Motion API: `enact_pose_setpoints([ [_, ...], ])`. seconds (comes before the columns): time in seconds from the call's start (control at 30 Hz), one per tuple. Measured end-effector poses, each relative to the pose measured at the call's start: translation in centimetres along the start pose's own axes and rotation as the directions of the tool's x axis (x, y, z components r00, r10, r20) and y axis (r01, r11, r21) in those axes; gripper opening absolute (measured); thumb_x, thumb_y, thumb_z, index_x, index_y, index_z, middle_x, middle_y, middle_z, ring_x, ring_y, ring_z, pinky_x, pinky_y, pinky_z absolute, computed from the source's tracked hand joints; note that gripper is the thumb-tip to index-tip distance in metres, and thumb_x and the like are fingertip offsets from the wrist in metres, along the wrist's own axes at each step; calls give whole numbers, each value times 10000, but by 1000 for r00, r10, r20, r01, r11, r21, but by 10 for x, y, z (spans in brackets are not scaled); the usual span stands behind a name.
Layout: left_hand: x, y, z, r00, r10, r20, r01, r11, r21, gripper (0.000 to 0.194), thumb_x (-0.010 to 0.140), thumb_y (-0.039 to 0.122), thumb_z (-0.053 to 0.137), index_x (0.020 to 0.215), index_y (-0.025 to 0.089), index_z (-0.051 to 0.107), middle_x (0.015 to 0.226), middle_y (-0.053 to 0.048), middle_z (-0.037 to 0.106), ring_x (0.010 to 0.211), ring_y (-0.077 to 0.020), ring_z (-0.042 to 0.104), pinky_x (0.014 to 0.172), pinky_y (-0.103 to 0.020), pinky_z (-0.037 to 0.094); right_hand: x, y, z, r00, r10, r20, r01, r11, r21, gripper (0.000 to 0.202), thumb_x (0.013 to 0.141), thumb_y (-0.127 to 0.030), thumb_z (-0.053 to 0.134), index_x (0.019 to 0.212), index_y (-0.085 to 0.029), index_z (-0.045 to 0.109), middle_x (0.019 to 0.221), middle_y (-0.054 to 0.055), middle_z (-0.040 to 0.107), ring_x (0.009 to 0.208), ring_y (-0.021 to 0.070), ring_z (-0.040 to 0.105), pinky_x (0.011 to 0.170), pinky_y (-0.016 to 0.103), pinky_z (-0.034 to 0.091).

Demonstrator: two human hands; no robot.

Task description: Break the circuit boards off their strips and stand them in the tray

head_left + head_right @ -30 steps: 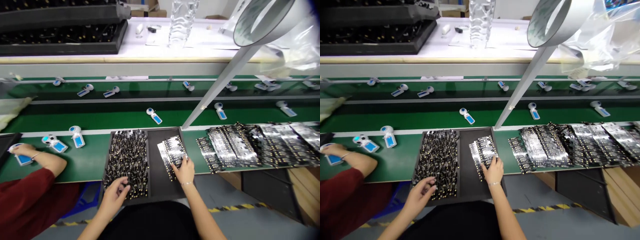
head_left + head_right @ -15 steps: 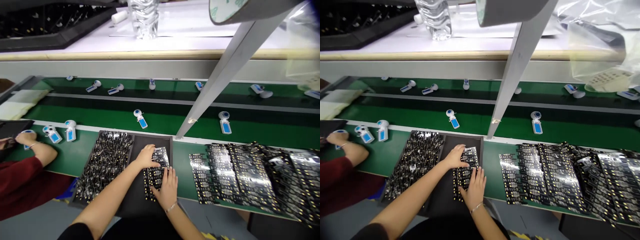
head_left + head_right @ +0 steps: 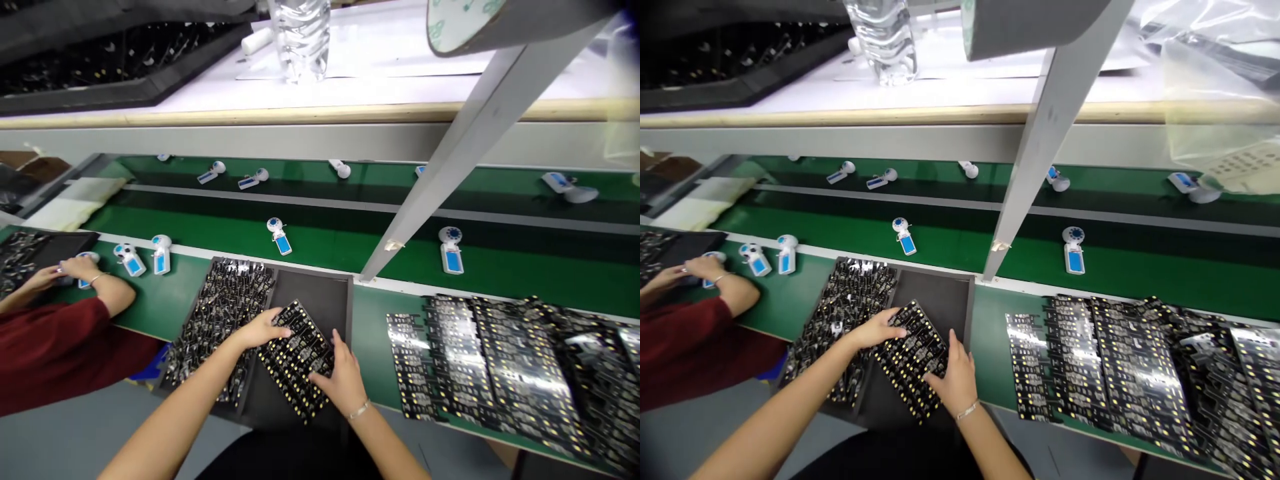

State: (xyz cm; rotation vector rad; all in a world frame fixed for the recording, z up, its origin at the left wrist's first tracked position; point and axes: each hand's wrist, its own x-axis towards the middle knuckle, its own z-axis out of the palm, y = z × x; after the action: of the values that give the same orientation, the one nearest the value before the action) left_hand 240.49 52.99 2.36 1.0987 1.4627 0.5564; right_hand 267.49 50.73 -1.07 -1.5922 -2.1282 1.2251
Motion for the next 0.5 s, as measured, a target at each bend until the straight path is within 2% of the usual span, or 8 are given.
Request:
enact_pose_setpoints([
  [0.03, -13, -1, -1, 999, -3, -36, 2, 999, -41, 549, 691, 428, 708, 1174, 200, 582, 1110, -43, 711, 1009, -247, 650, 895, -371, 509, 2, -5, -9, 999, 24, 21, -26, 997, 73, 962, 654, -356, 717, 1447, -139, 217, 1304, 138, 532, 1184, 279, 510, 1044, 449, 380],
  [0.1, -38, -3, 3, 994, -36, -106, 20, 988, -151, 583, 747, 427, 663, 1256, 190, 506, 1161, -73, 690, 1040, -254, 646, 919, -396, 504, 8, -16, -30, 998, -6, 61, -2, 989, 146, 761, 690, -386, 698, 1355, -153, 409, 1231, 115, 582, 1117, 250, 559, 1002, 374, 429],
  [0.17, -58, -7, 15, 981, -111, -160, 59, 953, -299, 582, 778, 430, 632, 1275, 167, 480, 1170, -105, 685, 1040, -267, 653, 914, -414, 510, 16, -24, -49, 994, -83, 68, 76, 993, 93, 565, 720, -400, 677, 1230, -194, 552, 1205, 89, 596, 1116, 249, 554, 1009, 367, 418],
  [0.23, -72, -14, 35, 953, -195, -233, 106, 932, -347, 524, 795, 451, 602, 1220, 152, 532, 1147, -120, 696, 1027, -274, 660, 910, -415, 512, 22, -25, -61, 991, -105, 84, 105, 994, -1, 499, 744, -376, 654, 1203, -197, 582, 1190, 88, 604, 1119, 258, 548, 1015, 380, 408],
  [0.27, -77, -19, 47, 932, -227, -282, 133, 939, -316, 509, 791, 461, 600, 1189, 146, 559, 1133, -127, 701, 1030, -283, 657, 922, -422, 502, 23, -22, -63, 991, -89, 101, 94, 995, -41, 493, 754, -355, 640, 1210, -178, 580, 1189, 100, 605, 1121, 263, 547, 1018, 382, 406],
  [0.33, -85, -30, 69, 871, -245, -426, 200, 969, -147, 532, 776, 472, 605, 1191, 139, 575, 1153, -150, 686, 1078, -315, 628, 973, -458, 458, 22, -9, -61, 992, -40, 121, 54, 992, -114, 484, 781, -330, 596, 1221, -129, 572, 1210, 131, 590, 1141, 275, 536, 1032, 385, 396],
  [0.43, -94, -48, 98, 779, -166, -605, 329, 929, 169, 587, 797, 447, 568, 1280, 118, 522, 1333, -189, 558, 1236, -345, 507, 1065, -486, 355, 9, 15, -46, 998, 43, 46, -30, 967, -253, 555, 834, -383, 510, 1282, -55, 511, 1277, 184, 530, 1201, 321, 483, 1060, 424, 365],
  [0.5, -97, -58, 112, 776, -131, -617, 396, 863, 315, 600, 832, 422, 508, 1322, 78, 476, 1410, -205, 474, 1300, -330, 441, 1087, -460, 340, -4, 28, -32, 995, 100, 21, -88, 946, -311, 635, 851, -421, 464, 1321, 6, 452, 1297, 223, 502, 1220, 356, 459, 1066, 450, 353],
])
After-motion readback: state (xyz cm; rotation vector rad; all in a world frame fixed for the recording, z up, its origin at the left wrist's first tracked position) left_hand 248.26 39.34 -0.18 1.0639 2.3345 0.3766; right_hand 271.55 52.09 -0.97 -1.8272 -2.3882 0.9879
